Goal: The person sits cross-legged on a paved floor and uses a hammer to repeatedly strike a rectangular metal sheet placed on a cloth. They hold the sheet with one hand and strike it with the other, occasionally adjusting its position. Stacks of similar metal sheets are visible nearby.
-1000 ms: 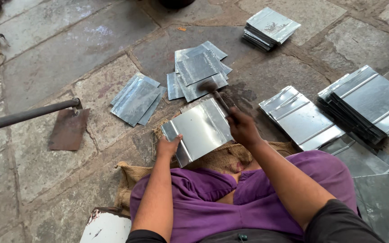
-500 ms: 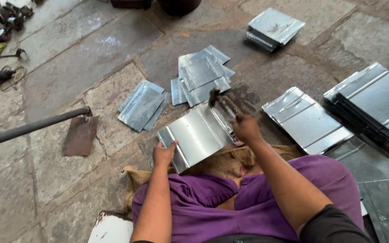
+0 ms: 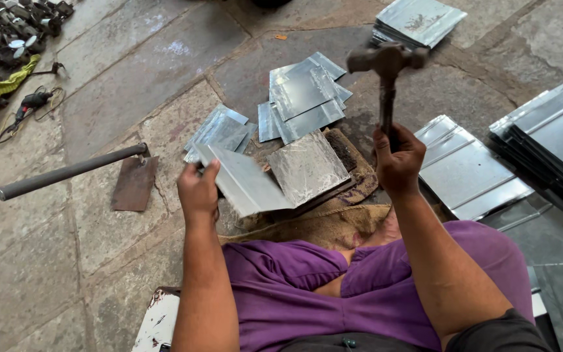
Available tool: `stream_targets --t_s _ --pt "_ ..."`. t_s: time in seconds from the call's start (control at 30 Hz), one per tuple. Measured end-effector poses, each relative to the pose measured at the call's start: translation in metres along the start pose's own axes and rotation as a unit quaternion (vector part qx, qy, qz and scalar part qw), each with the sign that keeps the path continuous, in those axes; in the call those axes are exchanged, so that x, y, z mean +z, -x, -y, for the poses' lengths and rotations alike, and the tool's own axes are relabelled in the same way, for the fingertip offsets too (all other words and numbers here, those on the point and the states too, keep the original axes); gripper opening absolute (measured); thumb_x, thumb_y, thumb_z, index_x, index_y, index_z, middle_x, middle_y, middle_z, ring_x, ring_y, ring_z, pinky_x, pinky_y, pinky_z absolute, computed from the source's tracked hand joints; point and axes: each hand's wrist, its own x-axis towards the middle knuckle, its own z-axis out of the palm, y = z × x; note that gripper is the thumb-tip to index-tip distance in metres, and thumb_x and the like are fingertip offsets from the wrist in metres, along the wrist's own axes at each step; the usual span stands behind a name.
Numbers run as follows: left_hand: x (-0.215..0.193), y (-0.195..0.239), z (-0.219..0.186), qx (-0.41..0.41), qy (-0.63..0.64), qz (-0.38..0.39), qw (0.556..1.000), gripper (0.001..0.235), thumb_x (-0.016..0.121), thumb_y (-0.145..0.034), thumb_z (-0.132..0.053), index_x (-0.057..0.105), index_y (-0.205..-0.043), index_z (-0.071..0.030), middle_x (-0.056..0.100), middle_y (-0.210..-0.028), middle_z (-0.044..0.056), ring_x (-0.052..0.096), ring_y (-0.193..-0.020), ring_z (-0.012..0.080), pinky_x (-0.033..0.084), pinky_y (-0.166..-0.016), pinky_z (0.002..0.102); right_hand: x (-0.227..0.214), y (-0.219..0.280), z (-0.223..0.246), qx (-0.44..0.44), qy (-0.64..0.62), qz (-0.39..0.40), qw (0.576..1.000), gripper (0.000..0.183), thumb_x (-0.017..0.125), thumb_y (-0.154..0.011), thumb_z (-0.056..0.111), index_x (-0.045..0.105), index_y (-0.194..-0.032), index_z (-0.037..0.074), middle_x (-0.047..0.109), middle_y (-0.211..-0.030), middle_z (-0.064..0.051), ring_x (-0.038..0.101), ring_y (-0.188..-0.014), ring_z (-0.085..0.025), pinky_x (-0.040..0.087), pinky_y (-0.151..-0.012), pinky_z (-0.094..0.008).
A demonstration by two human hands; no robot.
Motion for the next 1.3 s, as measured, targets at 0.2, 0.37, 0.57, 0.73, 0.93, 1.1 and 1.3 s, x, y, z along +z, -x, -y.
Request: stream_targets --t_s 0.2,0.37,0.57,0.73,0.93,1.1,1.3 --pt "0.114 0.021 -0.016 0.153 -0.385 0.188 0.891 0.08 0.04 -0.097 -0.072 0.04 -0.153 -0.016 0.038 -0.157 0.016 0.032 -0.146 0.0381 0.024 -0.117 0.062 0.001 -0.002 0.03 0.023 -0.041 -0.05 0.998 0.019 0.068 -0.107 0.02 0.065 -0.108 0.002 0.057 -0.07 0.001 0.051 -0.052 -0.007 0.038 -0.046 -0.024" --pt "0.164 0.046 0.091 0.117 -0.622 0.286 0.719 0.101 0.018 -0.09 -0.084 -0.004 -0.165 -0.022 -0.012 -0.173 0.005 -0.014 -0.159 0.03 -0.014 -0.121 0.061 -0.002 -0.004 0.035 0.05 -0.061 -0.098 0.992 0.02 0.069 -0.104 0.021 0.063 -0.103 0.003 0.055 -0.068 0.001 0.049 -0.048 -0.007 0.037 -0.042 -0.024" --pt "0.18 0.019 0.121 0.135 -0.603 0.279 0.735 0.102 0.019 -0.089 -0.084 -0.004 -0.165 -0.02 -0.012 -0.173 0.005 -0.013 -0.158 0.0277 -0.016 -0.121 0.06 -0.004 0.002 0.026 0.016 -0.058 -0.093 0.994 0.024 0.069 -0.108 0.024 0.059 -0.108 0.003 0.054 -0.071 0.0 0.052 -0.052 -0.008 0.04 -0.046 -0.025" --pt "0.172 0.009 0.117 0.141 -0.523 0.295 0.787 0.101 0.043 -0.092 -0.076 0.006 -0.164 -0.015 0.001 -0.173 0.01 0.0 -0.159 0.0285 -0.005 -0.124 0.055 -0.006 0.008 0.034 -0.066 -0.052 -0.035 0.996 0.029 0.061 -0.113 0.029 0.058 -0.123 0.001 0.058 -0.072 -0.003 0.054 -0.054 -0.01 0.043 -0.05 -0.026" --pt "0.059 -0.001 0.145 0.014 -0.244 -0.051 0.968 0.048 0.067 -0.094 -0.047 0.071 -0.126 -0.011 0.07 -0.138 0.01 0.07 -0.117 0.0308 0.055 -0.103 0.045 -0.005 0.016 0.042 -0.124 -0.025 -0.004 0.992 0.035 0.062 -0.116 0.027 0.055 -0.135 -0.001 0.059 -0.076 -0.005 0.055 -0.056 -0.011 0.043 -0.053 -0.025" --pt "0.033 -0.003 0.164 -0.258 -0.184 0.072 0.946 0.062 0.078 -0.088 -0.051 0.064 -0.116 0.003 0.071 -0.11 0.02 0.073 -0.095 0.0343 0.063 -0.078 0.048 0.006 0.019 0.038 -0.073 -0.02 -0.017 0.997 0.032 0.062 -0.114 0.024 0.057 -0.132 -0.002 0.056 -0.075 -0.003 0.053 -0.057 -0.009 0.041 -0.054 -0.025" --pt "0.056 -0.014 0.172 0.034 -0.176 -0.003 0.984 0.044 0.078 -0.085 -0.032 0.07 -0.115 -0.001 0.076 -0.101 0.019 0.073 -0.095 0.0356 0.055 -0.084 0.044 0.013 0.025 0.054 -0.088 0.074 0.004 0.993 0.033 0.062 -0.113 0.013 0.057 -0.139 -0.006 0.057 -0.077 -0.003 0.051 -0.06 -0.009 0.04 -0.054 -0.024"
